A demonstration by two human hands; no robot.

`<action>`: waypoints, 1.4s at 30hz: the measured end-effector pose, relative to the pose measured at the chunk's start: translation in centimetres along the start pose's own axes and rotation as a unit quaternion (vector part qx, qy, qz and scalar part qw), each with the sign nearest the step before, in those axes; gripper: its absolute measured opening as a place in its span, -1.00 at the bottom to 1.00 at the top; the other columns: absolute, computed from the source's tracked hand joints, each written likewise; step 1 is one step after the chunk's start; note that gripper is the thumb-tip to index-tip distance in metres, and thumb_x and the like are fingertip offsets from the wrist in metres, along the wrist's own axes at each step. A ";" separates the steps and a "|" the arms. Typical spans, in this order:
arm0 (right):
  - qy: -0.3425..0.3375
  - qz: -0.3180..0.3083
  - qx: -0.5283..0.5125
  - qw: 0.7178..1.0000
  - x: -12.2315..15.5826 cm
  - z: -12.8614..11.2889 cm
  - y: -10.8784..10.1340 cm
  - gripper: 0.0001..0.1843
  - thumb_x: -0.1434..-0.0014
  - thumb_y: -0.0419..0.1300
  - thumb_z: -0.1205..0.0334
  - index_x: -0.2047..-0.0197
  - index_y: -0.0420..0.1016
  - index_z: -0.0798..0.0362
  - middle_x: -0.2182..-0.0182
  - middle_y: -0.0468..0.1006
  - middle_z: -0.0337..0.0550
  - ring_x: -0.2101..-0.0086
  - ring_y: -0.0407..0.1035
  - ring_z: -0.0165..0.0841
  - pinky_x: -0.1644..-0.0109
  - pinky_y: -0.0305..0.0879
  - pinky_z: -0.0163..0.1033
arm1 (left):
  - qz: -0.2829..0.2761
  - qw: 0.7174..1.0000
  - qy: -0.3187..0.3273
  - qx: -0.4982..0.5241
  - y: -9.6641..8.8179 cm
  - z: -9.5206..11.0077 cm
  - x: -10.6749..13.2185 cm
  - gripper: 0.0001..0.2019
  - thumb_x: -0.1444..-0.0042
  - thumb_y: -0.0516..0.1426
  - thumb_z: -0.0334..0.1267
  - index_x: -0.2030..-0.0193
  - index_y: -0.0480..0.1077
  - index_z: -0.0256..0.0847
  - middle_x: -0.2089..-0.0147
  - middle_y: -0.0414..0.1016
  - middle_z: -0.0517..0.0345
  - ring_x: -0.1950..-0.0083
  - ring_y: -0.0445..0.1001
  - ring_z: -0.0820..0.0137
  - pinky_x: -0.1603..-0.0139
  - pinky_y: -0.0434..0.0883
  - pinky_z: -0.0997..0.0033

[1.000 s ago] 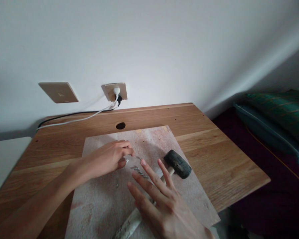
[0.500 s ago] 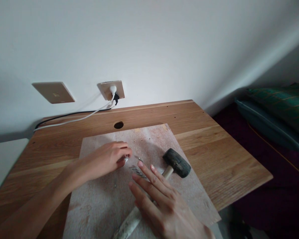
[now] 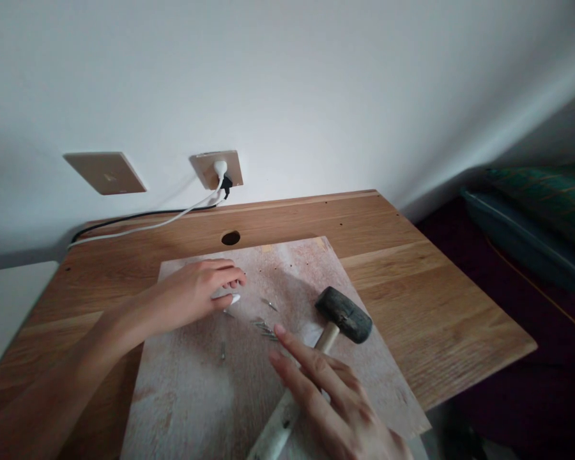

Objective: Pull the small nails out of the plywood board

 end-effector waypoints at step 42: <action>-0.055 0.081 -0.002 0.995 -0.4 1.1 2.8 -0.74 -0.44 0.27 0.14 -0.03 0.63 0.15 -0.10 0.70 -0.04 -0.44 0.15 -0.11 -0.60 -0.18 0.20 | 0.043 0.994 0.099 -0.023 3.5 4.5 -2.7 -0.82 -0.33 0.06 -0.51 0.10 0.43 -0.18 0.09 0.57 0.09 0.04 0.51 0.28 -0.08 0.40 0.23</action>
Point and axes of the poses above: each hand's wrist, its own x-axis away from the middle knuckle, its own y-axis out of the palm, z = x × y, the point moved 4 cm from there along -x, towards the middle knuckle
